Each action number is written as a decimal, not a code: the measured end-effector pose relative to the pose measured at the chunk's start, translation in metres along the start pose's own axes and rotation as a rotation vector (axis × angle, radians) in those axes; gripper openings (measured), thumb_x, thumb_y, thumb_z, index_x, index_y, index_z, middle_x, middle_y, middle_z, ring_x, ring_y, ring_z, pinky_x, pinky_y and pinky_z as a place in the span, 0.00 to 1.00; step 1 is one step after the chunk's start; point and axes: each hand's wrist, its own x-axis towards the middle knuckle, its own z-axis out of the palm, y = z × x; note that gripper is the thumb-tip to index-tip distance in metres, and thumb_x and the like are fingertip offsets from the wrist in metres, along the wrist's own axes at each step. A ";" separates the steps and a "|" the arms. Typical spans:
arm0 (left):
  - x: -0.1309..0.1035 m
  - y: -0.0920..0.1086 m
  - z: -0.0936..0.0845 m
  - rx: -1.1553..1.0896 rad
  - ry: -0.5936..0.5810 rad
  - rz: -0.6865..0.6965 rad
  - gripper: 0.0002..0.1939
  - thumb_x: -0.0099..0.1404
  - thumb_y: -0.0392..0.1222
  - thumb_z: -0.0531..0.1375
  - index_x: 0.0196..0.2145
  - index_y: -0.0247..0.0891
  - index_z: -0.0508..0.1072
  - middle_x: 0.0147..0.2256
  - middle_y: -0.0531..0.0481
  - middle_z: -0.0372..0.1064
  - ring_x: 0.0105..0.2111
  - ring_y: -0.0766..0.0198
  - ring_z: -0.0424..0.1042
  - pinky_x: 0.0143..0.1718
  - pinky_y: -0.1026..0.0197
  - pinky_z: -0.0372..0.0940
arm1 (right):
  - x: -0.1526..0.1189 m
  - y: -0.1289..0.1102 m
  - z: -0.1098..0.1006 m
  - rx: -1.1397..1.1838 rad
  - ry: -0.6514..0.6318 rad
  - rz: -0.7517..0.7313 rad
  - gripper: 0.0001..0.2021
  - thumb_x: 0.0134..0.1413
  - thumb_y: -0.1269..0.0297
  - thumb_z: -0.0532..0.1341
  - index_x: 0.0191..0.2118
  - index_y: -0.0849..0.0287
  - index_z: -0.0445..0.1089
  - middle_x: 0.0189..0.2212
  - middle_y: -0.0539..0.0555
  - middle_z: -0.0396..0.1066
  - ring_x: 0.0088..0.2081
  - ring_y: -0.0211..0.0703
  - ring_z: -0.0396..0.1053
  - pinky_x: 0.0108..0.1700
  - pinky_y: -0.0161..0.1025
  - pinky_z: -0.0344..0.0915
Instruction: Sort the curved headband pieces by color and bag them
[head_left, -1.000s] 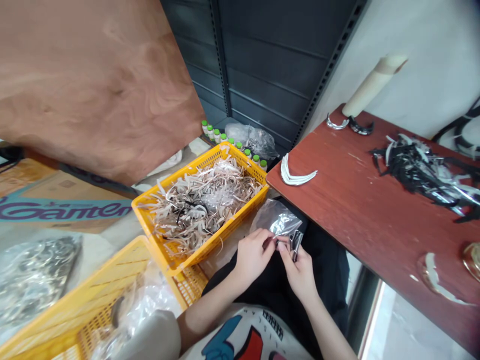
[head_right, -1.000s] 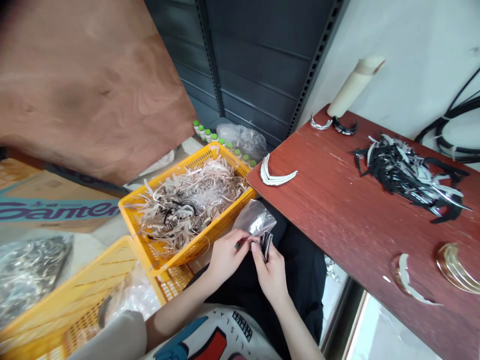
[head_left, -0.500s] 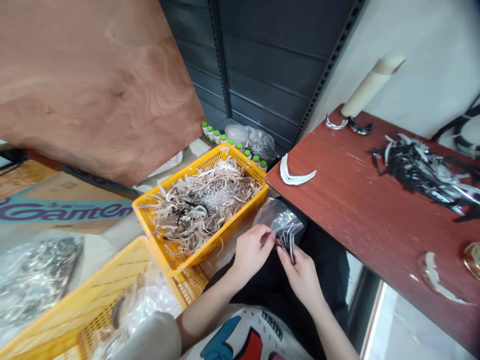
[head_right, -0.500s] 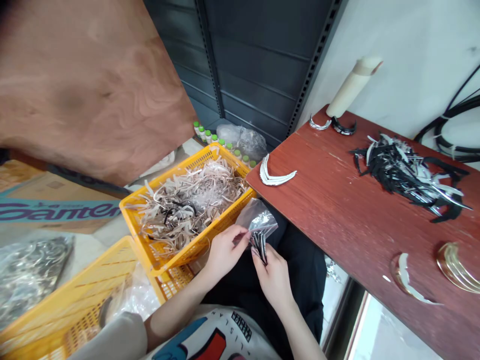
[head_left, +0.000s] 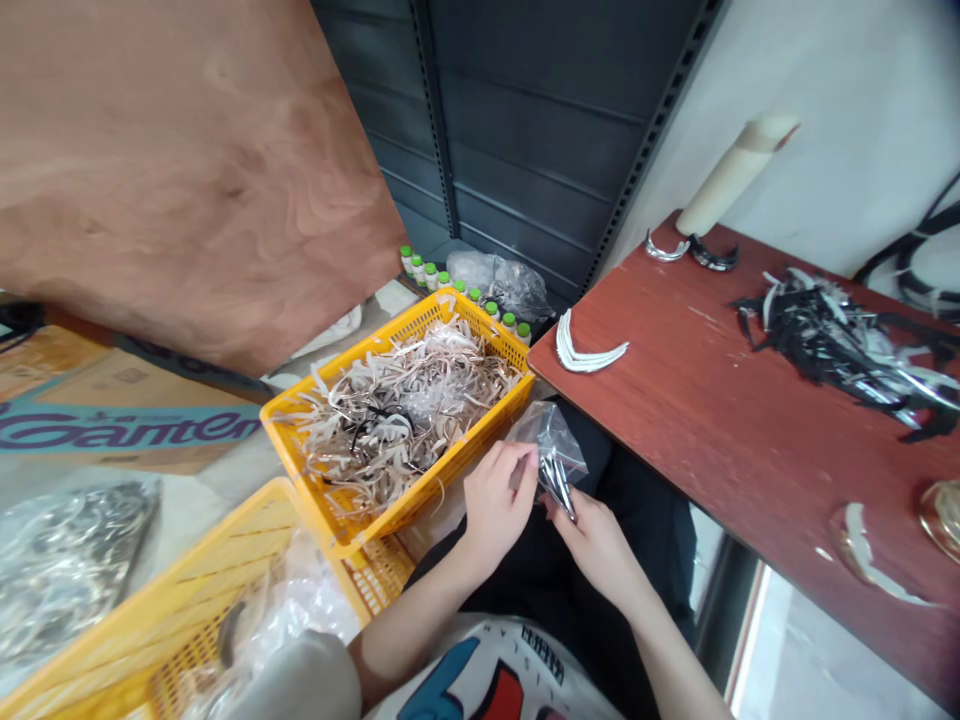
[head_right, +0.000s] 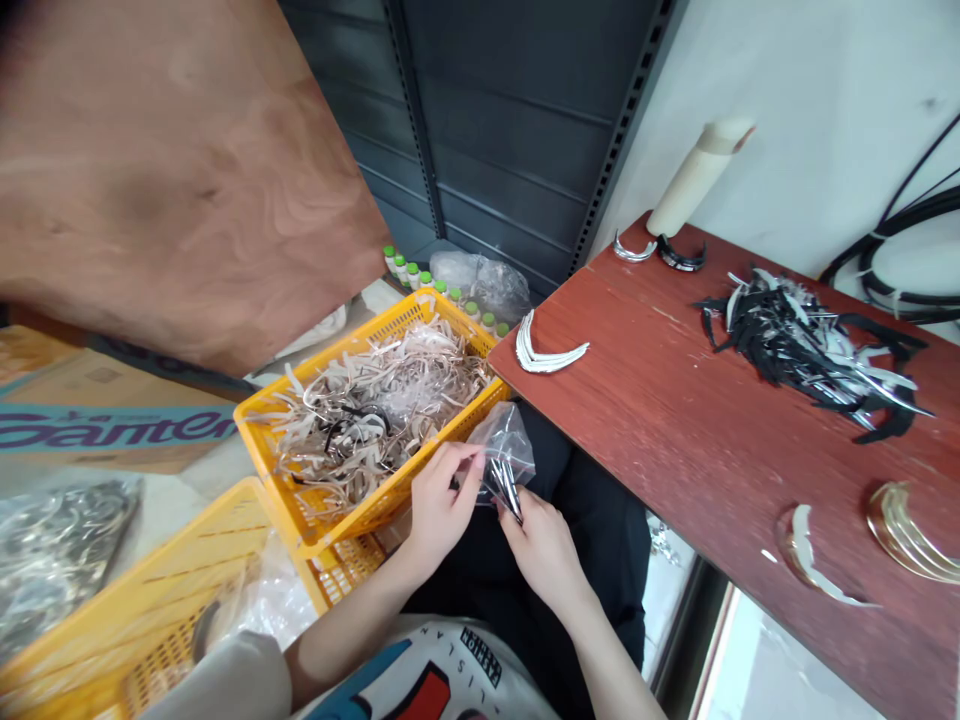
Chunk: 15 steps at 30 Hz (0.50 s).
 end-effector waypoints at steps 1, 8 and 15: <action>0.000 0.000 -0.001 -0.012 0.026 0.003 0.09 0.70 0.41 0.54 0.43 0.42 0.73 0.37 0.50 0.73 0.39 0.64 0.72 0.42 0.62 0.66 | 0.001 0.000 0.000 -0.027 -0.019 0.011 0.13 0.62 0.57 0.53 0.36 0.55 0.72 0.32 0.55 0.75 0.32 0.49 0.73 0.36 0.39 0.65; -0.008 0.002 0.007 0.147 0.113 0.258 0.07 0.67 0.38 0.59 0.43 0.41 0.73 0.37 0.49 0.73 0.37 0.63 0.72 0.40 0.60 0.66 | 0.012 -0.007 -0.004 -0.075 -0.137 0.137 0.11 0.62 0.59 0.51 0.34 0.56 0.67 0.29 0.54 0.73 0.31 0.48 0.72 0.36 0.40 0.62; -0.009 -0.015 0.022 0.303 0.226 0.433 0.05 0.66 0.37 0.60 0.37 0.42 0.76 0.28 0.52 0.69 0.30 0.64 0.67 0.33 0.60 0.61 | 0.005 -0.004 -0.001 0.375 -0.272 0.259 0.08 0.59 0.59 0.56 0.34 0.58 0.65 0.24 0.47 0.66 0.23 0.35 0.61 0.26 0.32 0.56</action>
